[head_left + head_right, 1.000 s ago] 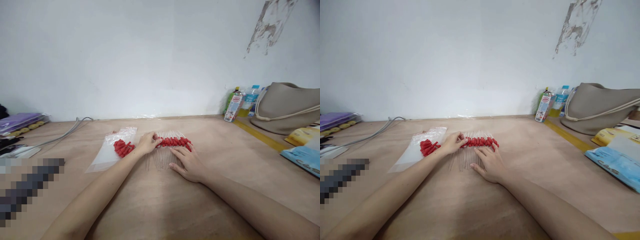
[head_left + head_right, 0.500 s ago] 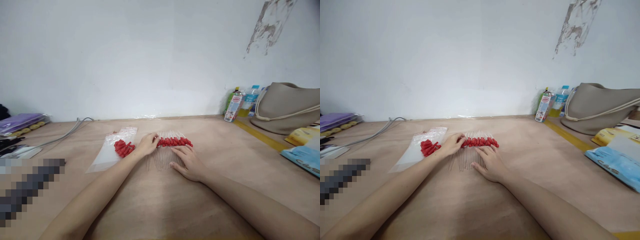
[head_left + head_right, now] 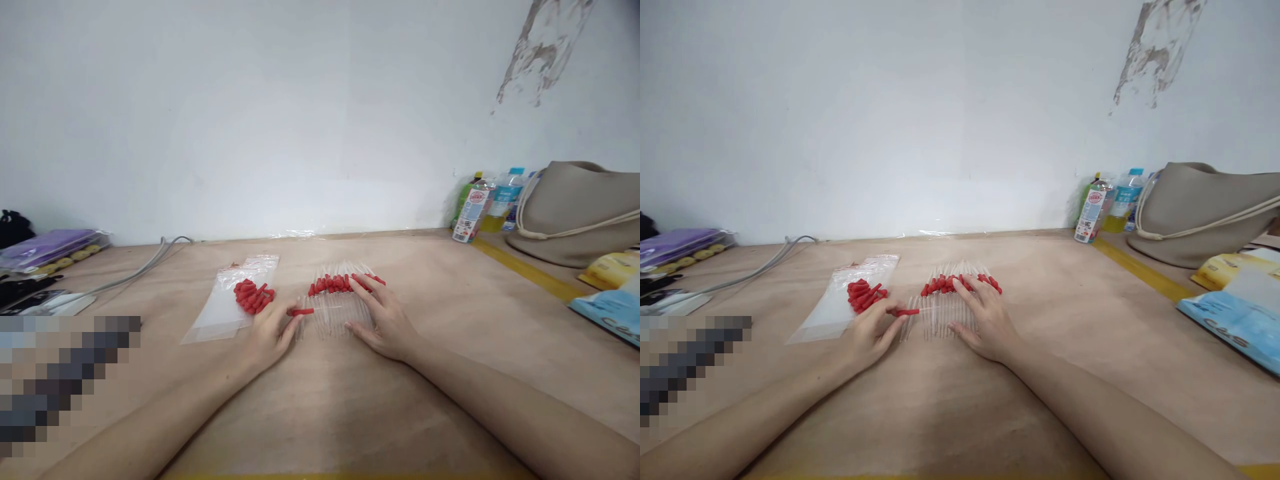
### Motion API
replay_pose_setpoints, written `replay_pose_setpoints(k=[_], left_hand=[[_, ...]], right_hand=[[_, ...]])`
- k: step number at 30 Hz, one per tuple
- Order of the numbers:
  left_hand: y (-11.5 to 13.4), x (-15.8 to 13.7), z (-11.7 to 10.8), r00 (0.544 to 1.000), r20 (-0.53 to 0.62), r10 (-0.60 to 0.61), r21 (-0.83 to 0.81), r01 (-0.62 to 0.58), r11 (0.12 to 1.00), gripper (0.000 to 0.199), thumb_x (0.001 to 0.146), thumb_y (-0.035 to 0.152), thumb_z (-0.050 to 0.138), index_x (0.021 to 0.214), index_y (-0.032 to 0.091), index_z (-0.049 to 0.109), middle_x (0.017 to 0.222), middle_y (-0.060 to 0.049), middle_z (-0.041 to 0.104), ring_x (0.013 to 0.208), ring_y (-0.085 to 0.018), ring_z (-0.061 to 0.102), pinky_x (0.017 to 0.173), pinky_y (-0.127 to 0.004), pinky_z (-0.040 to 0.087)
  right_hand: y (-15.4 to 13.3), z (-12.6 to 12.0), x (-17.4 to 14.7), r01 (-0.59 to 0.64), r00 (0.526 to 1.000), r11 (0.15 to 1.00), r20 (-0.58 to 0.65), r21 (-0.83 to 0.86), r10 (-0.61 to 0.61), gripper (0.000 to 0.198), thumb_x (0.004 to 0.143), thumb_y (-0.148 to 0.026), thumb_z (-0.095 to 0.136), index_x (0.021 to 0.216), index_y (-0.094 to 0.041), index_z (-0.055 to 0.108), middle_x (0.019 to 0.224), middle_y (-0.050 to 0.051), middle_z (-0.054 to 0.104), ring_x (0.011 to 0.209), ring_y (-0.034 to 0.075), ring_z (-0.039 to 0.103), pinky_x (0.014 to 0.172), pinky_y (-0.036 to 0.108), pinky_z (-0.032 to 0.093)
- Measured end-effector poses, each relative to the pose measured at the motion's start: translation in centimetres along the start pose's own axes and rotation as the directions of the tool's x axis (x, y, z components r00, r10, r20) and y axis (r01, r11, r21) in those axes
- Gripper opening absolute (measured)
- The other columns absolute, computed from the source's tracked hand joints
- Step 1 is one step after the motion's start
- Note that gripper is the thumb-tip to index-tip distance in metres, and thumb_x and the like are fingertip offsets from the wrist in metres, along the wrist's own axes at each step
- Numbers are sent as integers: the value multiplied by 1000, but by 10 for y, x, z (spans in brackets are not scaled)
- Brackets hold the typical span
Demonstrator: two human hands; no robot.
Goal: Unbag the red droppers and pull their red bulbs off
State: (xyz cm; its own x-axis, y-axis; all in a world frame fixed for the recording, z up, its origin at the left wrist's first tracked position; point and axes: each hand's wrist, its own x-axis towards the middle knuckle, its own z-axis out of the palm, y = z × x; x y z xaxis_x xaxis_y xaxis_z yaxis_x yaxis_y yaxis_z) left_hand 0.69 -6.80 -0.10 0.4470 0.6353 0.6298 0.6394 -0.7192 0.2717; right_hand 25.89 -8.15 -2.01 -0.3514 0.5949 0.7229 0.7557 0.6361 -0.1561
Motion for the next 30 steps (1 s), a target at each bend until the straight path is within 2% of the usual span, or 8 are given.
replay_pose_setpoints(k=[3,7,11,13,17,21,25,30], left_hand=[[3,-9,4,999,-22,35,-17,-35,999,13,84,23,46,95,22,53,86,-2,64,78,-15,60,72,-27,47],[6,-8,11,999,-19,39,-94,-41,995,13,84,25,46,94,22,54,84,-2,64,79,-15,60,72,-27,48],[8,-5,13,998,-24,66,-120,-69,990,14,84,25,46,94,21,56,85,-3,64,80,-15,60,73,-28,49],[9,-3,13,995,-14,102,-93,-103,990,19,84,26,48,100,21,56,91,-5,65,87,-17,60,78,-31,47],[13,3,15,976,40,215,23,-216,976,30,79,31,57,107,23,57,111,-7,61,106,-22,51,90,-39,39],[16,5,19,953,45,298,89,-301,949,13,81,28,55,91,24,63,99,-2,67,101,-19,55,92,-39,35],[19,4,19,933,-1,360,136,-357,924,9,82,25,55,87,23,62,93,0,69,96,-18,57,95,-39,30],[20,4,16,933,43,357,137,-359,923,9,82,22,52,87,21,60,90,0,68,96,-17,56,97,-40,26]], right_hand=[[0,0,1,55,998,998,31,-31,-54,61,79,-42,52,133,-21,33,132,13,40,122,26,36,98,46,34],[0,1,1,104,993,994,66,-34,-102,47,82,-41,51,125,-22,46,126,10,49,119,23,41,100,47,30],[0,3,0,131,988,991,86,-1,-130,26,85,-35,48,106,-25,61,117,4,58,117,20,44,101,46,29],[0,4,0,143,986,990,85,10,-143,22,86,-33,48,98,-26,64,111,2,62,116,20,46,101,46,28],[-2,4,1,161,984,987,77,15,-162,21,85,-33,49,97,-27,65,106,1,64,114,20,48,100,46,28],[-8,3,2,167,981,985,93,28,-169,22,85,-33,49,100,-27,63,104,1,65,112,20,49,101,46,27],[-14,7,2,167,981,984,87,58,-172,26,84,-36,51,104,-24,61,103,2,66,110,21,51,102,48,26],[-18,13,1,273,962,950,-32,154,-271,18,86,-21,47,95,-20,62,90,0,69,102,17,57,102,45,31]])
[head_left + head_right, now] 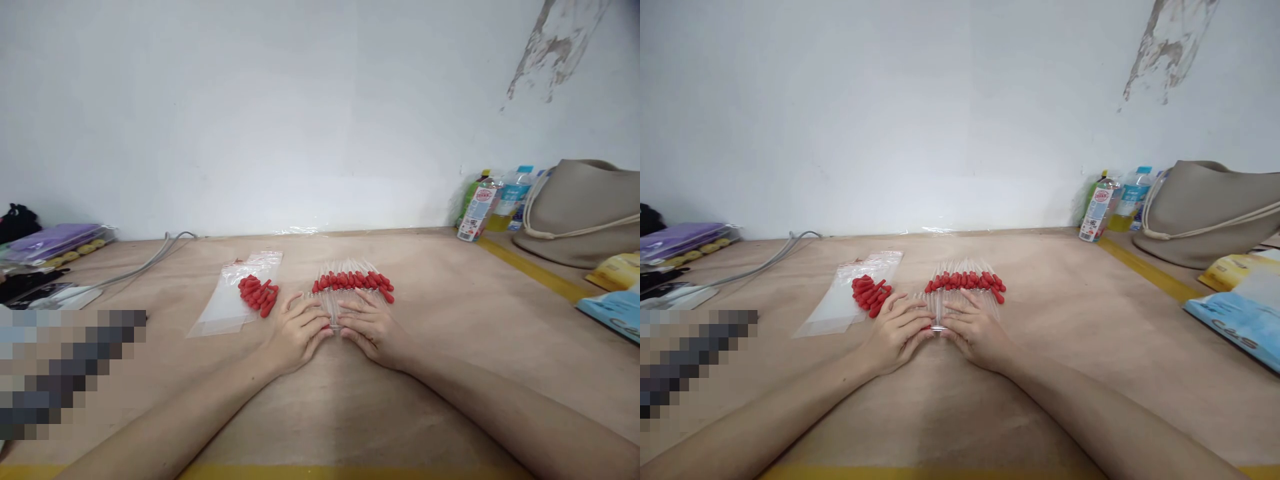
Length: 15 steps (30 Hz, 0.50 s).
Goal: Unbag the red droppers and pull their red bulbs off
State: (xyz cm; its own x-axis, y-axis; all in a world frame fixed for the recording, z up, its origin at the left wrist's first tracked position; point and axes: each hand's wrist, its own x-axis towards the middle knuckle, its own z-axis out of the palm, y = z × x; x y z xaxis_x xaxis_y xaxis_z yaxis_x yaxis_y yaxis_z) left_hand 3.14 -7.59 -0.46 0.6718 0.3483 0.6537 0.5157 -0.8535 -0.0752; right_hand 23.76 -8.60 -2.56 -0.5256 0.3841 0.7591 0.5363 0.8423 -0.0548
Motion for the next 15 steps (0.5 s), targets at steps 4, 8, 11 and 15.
replay_pose_setpoints(k=[4,8,11,15], left_hand=[[0,0,0,999,37,-9,-19,9,1000,11,84,23,49,85,20,59,87,0,68,97,-17,55,99,-42,22],[3,0,-2,996,93,-9,-30,11,999,13,86,24,46,85,20,59,86,0,68,98,-17,55,101,-42,20],[2,-2,-7,988,154,-19,-39,26,999,15,87,24,44,85,20,59,85,1,67,99,-17,54,102,-43,18],[-10,-13,-18,981,166,-99,1,101,995,19,88,21,40,87,21,59,88,1,67,99,-17,54,102,-44,19]], right_hand=[[-2,0,-1,58,998,997,-33,46,-57,17,86,-18,47,94,-15,62,89,5,69,98,16,60,99,39,39],[-5,0,-1,82,996,996,-43,37,-81,18,85,-17,47,95,-14,61,90,7,68,99,16,60,97,36,43],[-4,-2,-3,134,989,991,-55,10,-134,20,84,-14,48,99,-13,60,94,9,68,102,17,58,97,36,44],[12,-15,-13,69,993,998,-99,-7,-69,24,83,-11,46,102,-18,60,97,6,67,103,17,57,94,36,46]])
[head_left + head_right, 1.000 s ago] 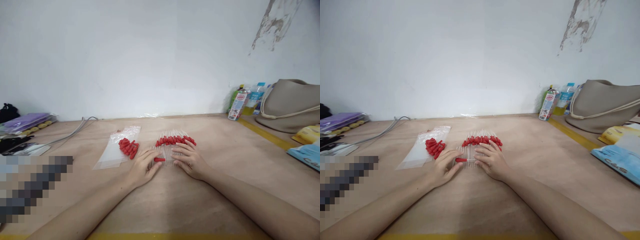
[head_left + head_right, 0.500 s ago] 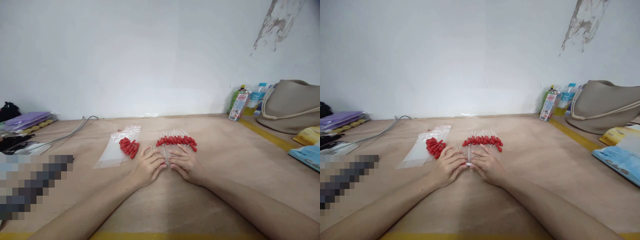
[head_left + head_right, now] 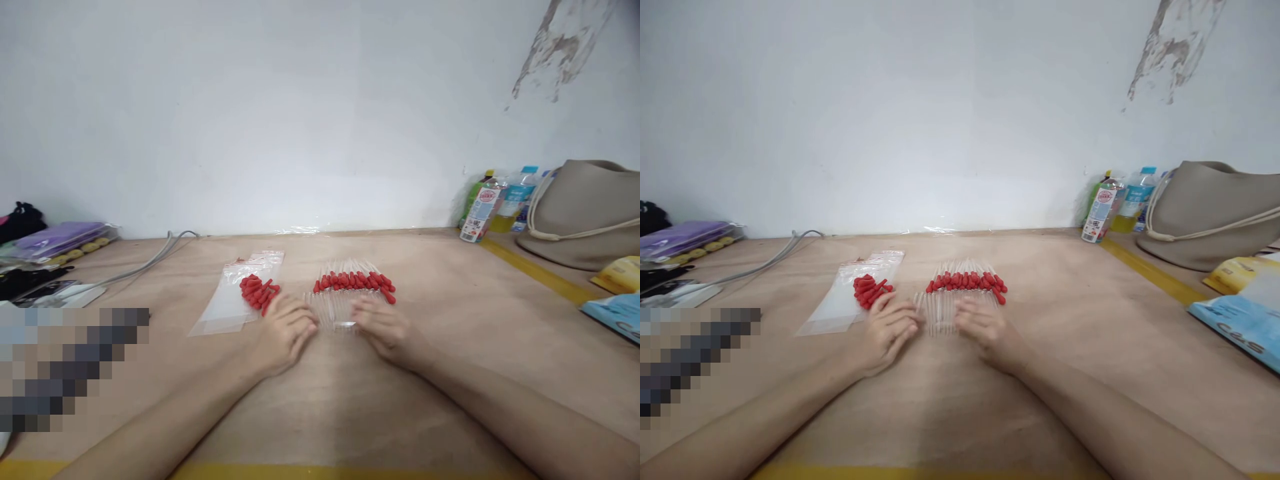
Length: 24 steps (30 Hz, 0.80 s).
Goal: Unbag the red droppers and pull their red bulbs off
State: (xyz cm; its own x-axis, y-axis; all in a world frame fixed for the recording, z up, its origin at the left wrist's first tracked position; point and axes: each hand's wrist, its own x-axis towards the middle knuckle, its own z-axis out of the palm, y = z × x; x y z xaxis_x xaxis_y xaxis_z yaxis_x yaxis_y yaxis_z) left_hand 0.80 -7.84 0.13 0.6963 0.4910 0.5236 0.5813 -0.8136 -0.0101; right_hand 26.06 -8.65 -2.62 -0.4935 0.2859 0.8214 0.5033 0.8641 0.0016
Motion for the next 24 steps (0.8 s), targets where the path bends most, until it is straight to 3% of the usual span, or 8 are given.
replay_pose_setpoints(k=[3,7,11,13,16,20,22,24], left_hand=[[-11,-8,-2,999,-28,-26,37,27,999,18,88,23,42,88,21,60,94,-2,66,96,-18,53,92,-40,32],[-17,-8,4,996,-86,-26,-57,21,998,16,86,25,46,93,20,60,90,-5,60,80,-15,53,71,-28,43],[-31,-3,-1,959,-230,-167,-111,145,983,27,88,17,37,110,20,53,92,-7,51,83,-15,52,72,-28,46],[-43,-2,-9,924,-281,-259,-79,247,966,31,87,16,35,113,20,52,96,-8,48,87,-16,53,75,-31,46],[-65,-3,-25,830,-353,-432,-86,432,898,29,84,23,41,109,20,54,95,-7,49,89,-18,54,76,-32,47],[-91,-7,-38,698,-314,-644,-208,611,764,31,78,34,51,104,18,53,83,-3,57,72,-15,57,64,-27,48],[-97,-9,-39,662,-311,-682,-209,652,729,30,75,37,54,97,17,53,80,-1,59,67,-14,56,59,-25,45],[-98,-8,-38,672,-303,-676,-155,665,730,26,73,39,56,89,18,53,80,0,60,66,-14,55,57,-24,42]], right_hand=[[9,-9,-4,-218,973,974,-93,-69,211,21,84,-15,49,99,-21,61,94,4,67,95,17,60,86,34,47],[3,-6,2,-218,975,956,4,-195,223,14,82,-24,54,89,-23,66,67,0,65,66,14,56,72,33,40],[-3,1,9,-306,945,904,19,-300,326,22,84,-21,46,95,-20,65,67,2,62,65,14,51,72,32,33],[-3,1,10,-351,929,889,11,-295,370,25,83,-18,45,100,-20,63,72,2,64,68,14,52,75,32,31],[0,1,11,-392,916,877,-28,-277,401,21,81,-17,46,92,-20,64,72,1,65,68,13,52,78,32,28],[1,4,12,-370,925,884,-25,-285,379,18,80,-17,48,84,-21,65,69,1,66,68,14,52,78,33,26],[0,5,12,-349,930,892,11,-288,367,17,80,-19,49,85,-21,65,72,2,66,70,15,51,78,34,26],[-1,7,12,-328,931,901,64,-285,359,15,81,-23,50,86,-20,64,76,3,66,72,16,51,79,35,26]])
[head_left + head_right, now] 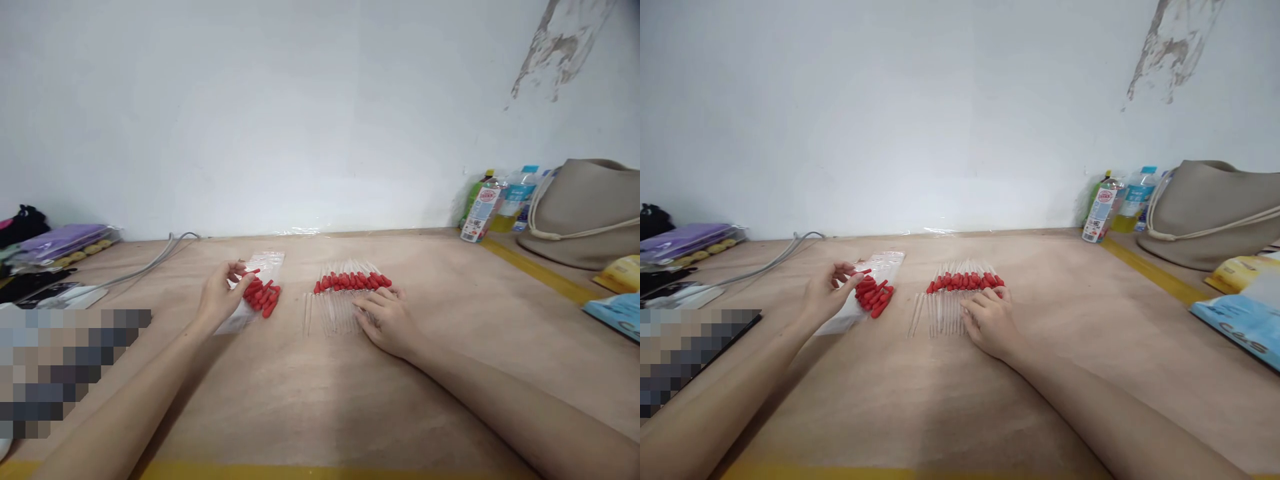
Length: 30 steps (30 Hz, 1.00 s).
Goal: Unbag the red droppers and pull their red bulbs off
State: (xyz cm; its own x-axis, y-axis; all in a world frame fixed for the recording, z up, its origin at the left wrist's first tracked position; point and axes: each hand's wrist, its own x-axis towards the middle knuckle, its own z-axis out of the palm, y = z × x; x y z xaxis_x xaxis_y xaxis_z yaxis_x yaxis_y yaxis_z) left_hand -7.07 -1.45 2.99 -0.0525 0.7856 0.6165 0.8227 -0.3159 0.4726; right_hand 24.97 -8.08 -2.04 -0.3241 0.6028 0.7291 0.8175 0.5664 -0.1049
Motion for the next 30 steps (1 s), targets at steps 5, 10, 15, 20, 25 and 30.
replay_pose_setpoints(k=[5,10,15,20,25,30], left_hand=[[3,-6,9,984,122,132,93,-143,985,23,75,43,54,79,20,54,77,1,60,69,-15,53,61,-25,40],[0,-8,16,952,169,256,181,-285,941,25,79,43,49,74,20,60,74,-1,60,73,-17,52,70,-30,40],[-2,-9,17,931,72,359,229,-366,902,23,79,40,50,75,21,63,80,-3,58,76,-18,51,76,-33,40],[9,-15,19,904,-13,427,245,-411,878,17,79,35,52,75,21,62,82,-3,58,79,-19,50,77,-34,39],[40,-23,32,865,98,492,224,-501,836,14,79,31,52,75,21,61,85,-4,59,82,-21,50,76,-36,37],[76,-23,64,820,279,501,143,-551,822,16,81,33,50,86,21,60,89,-5,60,87,-22,50,75,-36,36]], right_hand=[[0,0,-2,31,993,999,111,18,-33,24,81,-38,52,97,-22,62,83,4,63,80,18,49,83,38,26],[0,-2,-2,51,985,998,161,31,-56,28,80,-40,52,101,-23,61,85,4,60,82,18,48,85,40,27],[-2,-5,0,42,982,998,180,42,-48,30,79,-40,53,103,-24,60,88,4,59,83,18,48,88,42,26],[-3,-7,0,33,983,998,178,57,-43,41,75,-49,55,106,-23,59,90,5,59,85,20,49,90,44,25],[-3,-8,-1,-22,995,998,99,61,16,32,78,-45,52,97,-21,63,90,5,60,85,19,52,92,44,24],[-4,-11,0,29,989,999,142,44,-35,39,78,-48,52,109,-25,58,108,7,59,99,22,50,97,49,18]])
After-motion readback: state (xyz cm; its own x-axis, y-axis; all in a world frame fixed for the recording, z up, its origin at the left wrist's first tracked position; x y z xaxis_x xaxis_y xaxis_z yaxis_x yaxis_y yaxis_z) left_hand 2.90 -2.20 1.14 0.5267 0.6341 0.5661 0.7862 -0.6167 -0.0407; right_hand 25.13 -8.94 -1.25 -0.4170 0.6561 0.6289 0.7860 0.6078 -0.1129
